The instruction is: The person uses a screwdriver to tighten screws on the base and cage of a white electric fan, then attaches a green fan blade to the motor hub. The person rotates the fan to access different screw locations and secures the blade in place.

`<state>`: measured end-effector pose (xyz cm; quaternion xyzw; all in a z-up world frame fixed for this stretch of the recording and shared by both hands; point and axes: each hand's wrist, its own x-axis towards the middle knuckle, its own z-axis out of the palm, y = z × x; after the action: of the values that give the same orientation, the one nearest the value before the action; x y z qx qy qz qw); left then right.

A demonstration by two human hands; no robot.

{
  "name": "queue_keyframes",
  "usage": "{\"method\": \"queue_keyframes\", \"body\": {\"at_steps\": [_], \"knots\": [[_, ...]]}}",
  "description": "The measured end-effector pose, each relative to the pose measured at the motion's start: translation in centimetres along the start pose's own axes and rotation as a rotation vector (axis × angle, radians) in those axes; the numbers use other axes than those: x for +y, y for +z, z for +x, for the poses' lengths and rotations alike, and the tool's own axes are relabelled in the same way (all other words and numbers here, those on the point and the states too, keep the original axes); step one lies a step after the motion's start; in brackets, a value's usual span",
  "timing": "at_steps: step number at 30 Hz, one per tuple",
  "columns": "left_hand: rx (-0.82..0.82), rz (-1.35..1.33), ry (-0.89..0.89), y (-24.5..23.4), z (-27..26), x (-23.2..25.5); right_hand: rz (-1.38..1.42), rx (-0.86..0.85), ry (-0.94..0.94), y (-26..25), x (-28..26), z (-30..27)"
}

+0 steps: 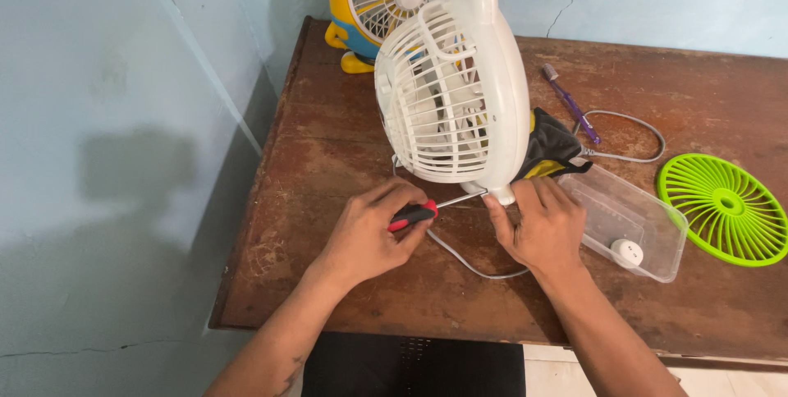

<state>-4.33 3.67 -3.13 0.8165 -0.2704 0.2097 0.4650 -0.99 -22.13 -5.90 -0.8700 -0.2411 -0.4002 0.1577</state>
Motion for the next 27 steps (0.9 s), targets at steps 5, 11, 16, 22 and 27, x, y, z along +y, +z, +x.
{"method": "queue_keyframes", "body": {"at_steps": [5, 11, 16, 22, 27], "knots": [[0.032, 0.159, 0.063, 0.3, -0.3, -0.8, -0.081, 0.012, -0.002, 0.6, -0.1, -0.4], [-0.125, 0.380, -0.081, 1.2, -0.4, -0.7, -0.058, 0.015, 0.018, 0.6, -0.2, -0.5], [-0.032, 0.245, -0.003, 1.5, -0.7, -1.2, 0.087, 0.067, 0.034, 0.4, -0.6, -0.3], [0.116, 0.334, 0.213, 1.2, -1.0, -1.8, 0.154, 0.093, 0.075, 0.5, -0.8, -0.5], [0.162, 0.386, 0.258, 1.0, -0.9, -1.8, 0.163, 0.076, 0.121, 0.9, -0.8, -0.7]]}}
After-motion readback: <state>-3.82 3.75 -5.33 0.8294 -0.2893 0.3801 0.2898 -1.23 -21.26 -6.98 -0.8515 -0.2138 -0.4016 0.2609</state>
